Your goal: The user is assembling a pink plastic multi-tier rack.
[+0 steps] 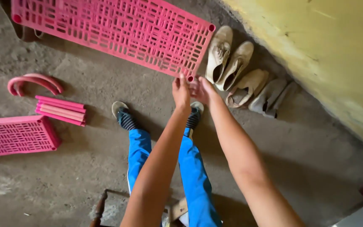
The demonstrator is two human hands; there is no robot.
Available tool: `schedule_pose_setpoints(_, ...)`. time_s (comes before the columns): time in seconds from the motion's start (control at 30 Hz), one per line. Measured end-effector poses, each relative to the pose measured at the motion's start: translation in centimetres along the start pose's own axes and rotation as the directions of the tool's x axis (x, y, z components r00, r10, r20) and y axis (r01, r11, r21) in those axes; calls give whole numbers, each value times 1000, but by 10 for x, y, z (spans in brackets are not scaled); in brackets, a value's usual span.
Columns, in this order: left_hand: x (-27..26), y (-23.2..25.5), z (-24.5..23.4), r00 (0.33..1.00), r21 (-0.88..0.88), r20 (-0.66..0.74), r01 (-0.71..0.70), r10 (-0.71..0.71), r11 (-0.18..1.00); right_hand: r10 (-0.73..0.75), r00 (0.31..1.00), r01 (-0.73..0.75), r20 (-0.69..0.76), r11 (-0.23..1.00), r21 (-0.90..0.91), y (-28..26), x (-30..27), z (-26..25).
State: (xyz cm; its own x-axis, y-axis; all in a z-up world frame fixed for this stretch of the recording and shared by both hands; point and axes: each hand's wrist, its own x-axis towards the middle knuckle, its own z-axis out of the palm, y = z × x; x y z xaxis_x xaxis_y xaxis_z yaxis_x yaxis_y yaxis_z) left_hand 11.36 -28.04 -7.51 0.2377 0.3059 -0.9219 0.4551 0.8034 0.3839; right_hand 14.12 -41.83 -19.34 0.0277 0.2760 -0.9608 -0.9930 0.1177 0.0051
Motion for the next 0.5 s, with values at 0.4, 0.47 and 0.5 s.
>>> schedule_pose_setpoints(0.4,36,-45,-39,985,-143,-108,-152,138,978,197,980,-198,-33,980,-34,15,25,21)
schedule_pose_setpoints(0.47,20,-28,-46,989,-107,-120,-105,92,989,131,991,-130,3,982,-136,26,17,36)
schedule_pose_setpoints(0.5,12,-20,-50,990,-76,-137,-48,37,996,103,994,-97,23,978,-187,33,13,44)
